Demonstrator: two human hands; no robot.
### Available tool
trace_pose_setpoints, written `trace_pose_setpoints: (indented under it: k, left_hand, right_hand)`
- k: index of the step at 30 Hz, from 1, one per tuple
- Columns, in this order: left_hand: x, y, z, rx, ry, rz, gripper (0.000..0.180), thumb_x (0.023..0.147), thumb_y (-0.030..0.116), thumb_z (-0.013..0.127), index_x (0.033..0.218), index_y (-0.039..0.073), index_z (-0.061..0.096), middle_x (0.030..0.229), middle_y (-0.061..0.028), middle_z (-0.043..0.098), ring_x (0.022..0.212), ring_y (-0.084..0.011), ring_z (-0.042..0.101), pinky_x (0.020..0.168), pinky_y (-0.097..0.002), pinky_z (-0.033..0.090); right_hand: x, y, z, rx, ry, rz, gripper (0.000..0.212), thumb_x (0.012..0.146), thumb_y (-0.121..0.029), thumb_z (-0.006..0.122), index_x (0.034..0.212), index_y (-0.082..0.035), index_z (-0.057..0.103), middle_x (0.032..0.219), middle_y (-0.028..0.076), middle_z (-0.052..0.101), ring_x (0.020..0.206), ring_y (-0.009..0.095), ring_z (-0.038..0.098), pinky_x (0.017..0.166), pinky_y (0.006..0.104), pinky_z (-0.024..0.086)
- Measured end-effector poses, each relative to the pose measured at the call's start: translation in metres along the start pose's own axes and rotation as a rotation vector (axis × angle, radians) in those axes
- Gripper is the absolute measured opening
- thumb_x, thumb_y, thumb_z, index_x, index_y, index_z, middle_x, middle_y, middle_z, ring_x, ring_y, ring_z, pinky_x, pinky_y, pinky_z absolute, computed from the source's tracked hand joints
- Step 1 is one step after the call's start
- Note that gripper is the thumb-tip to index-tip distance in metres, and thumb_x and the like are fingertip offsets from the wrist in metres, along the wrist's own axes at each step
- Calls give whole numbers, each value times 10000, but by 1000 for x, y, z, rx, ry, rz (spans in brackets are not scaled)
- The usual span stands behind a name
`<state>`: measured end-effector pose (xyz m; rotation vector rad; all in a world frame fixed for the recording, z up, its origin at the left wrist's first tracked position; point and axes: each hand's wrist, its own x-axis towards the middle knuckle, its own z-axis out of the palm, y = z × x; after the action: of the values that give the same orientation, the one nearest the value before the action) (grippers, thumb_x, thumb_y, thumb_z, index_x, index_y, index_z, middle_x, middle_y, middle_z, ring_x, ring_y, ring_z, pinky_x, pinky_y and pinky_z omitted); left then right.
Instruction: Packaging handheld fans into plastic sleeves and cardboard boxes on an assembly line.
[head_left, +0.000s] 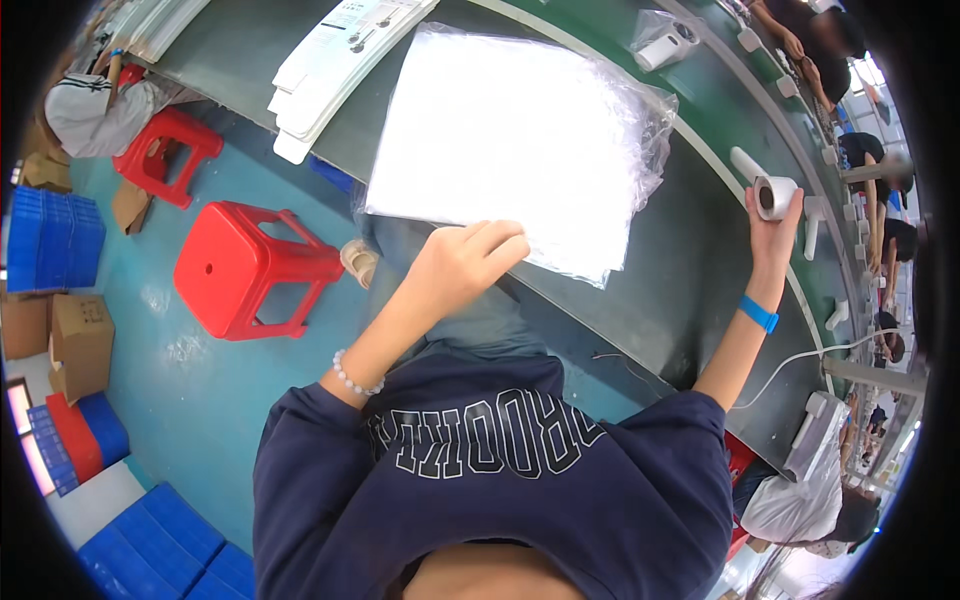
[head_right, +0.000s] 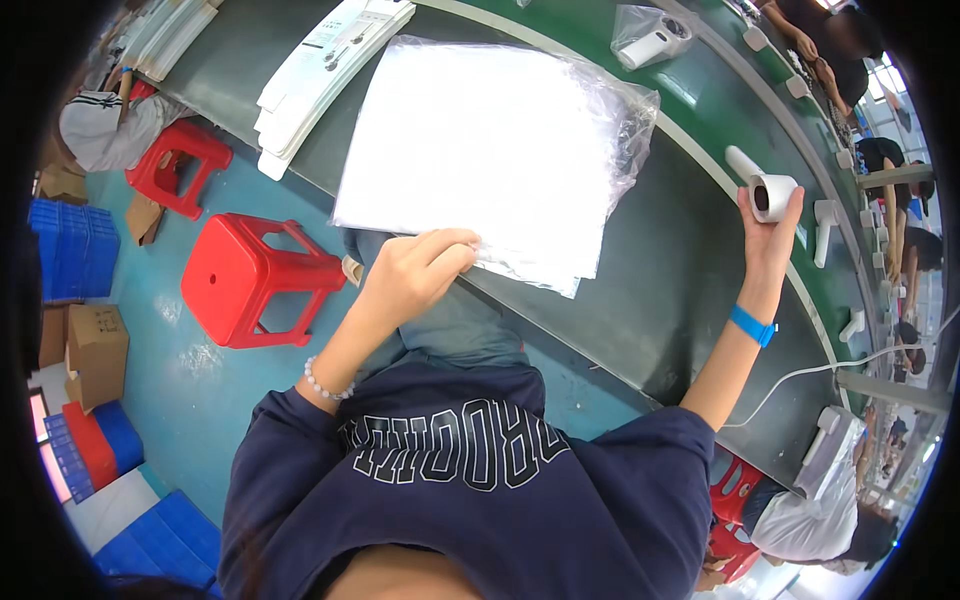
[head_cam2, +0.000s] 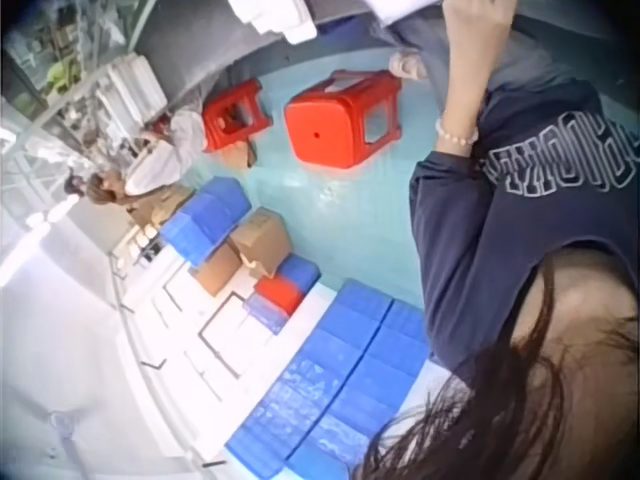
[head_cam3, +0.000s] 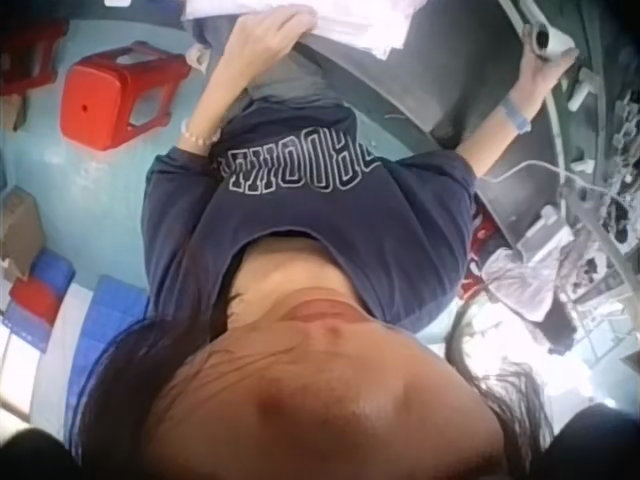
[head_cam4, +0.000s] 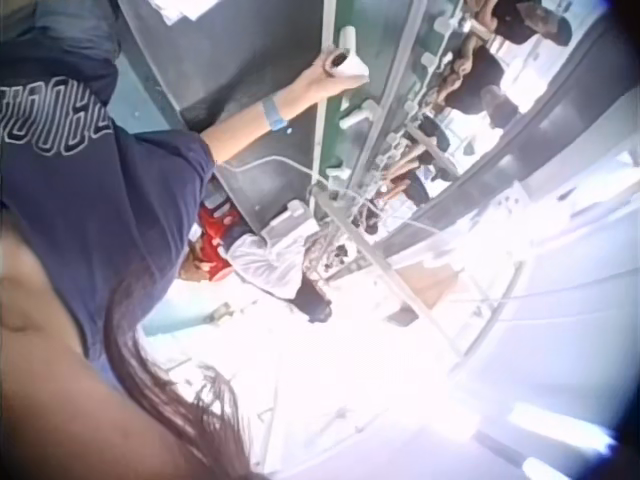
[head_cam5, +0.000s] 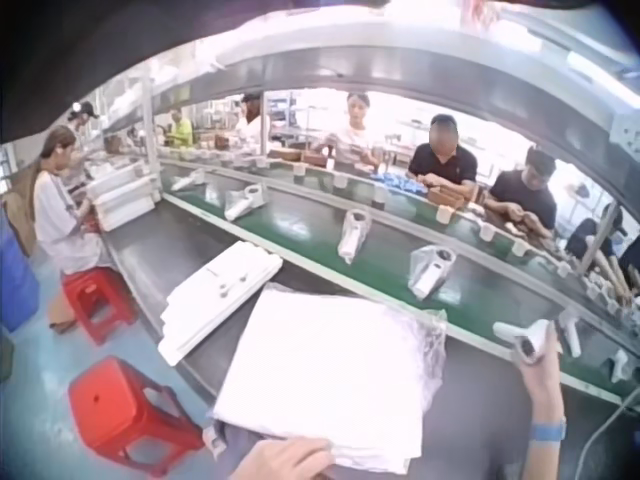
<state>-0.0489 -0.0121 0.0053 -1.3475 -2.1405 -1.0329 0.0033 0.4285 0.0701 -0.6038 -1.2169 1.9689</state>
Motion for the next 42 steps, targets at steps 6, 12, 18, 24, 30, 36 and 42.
trace_pose_setpoints:
  k: [6,12,18,24,30,36,42]
  left_hand:
    - [22,-10,-10,-282,-236,-95,103,786,-34,604,871,22,595,899,-81,618,757,-233,639,587,-292,513]
    - [29,-1,2,-664,-201,-320,197,833,-68,605,1020,-22,648,966,-109,632,834,-191,662,702,-286,567]
    - [41,23,14,-901,-167,-411,286,790,-104,621,1060,-13,650,1030,-122,627,935,-198,664,782,-282,592]
    - [30,44,11,-570,-13,-323,224,742,-117,616,927,5,583,1105,-134,593,905,-259,643,732,-330,562]
    - [15,44,22,-137,68,-270,183,716,-38,636,858,50,561,989,-75,585,832,-238,610,623,-343,511]
    - [6,43,29,-17,25,-271,151,726,17,644,855,63,581,874,-50,579,729,-203,609,561,-315,491]
    - [4,43,33,-221,56,-227,174,752,-46,636,913,17,614,929,-85,621,787,-263,648,656,-339,538]
  right_hand:
    - [-135,-21,44,219,-293,269,544,951,-470,499,1204,11,528,1153,188,582,985,305,603,725,357,562]
    - [-225,-3,73,-315,-476,87,855,807,-729,397,982,101,507,786,141,537,468,207,575,293,288,423]
    - [-244,-19,77,-424,-376,201,668,875,-548,450,1098,75,542,928,179,626,603,216,654,419,300,521]
    - [-240,-16,83,-506,-226,158,635,934,-518,375,1047,77,569,919,164,605,567,230,623,340,302,448]
    - [-244,-10,80,-549,-268,224,617,922,-523,414,1110,46,559,893,157,618,587,231,628,372,313,453]
    - [-244,-10,83,-626,-300,243,574,914,-502,459,1147,15,550,818,149,615,546,227,606,430,317,479]
    - [-246,-10,82,-648,-325,243,550,923,-480,469,1133,21,552,769,148,611,528,231,609,467,316,495]
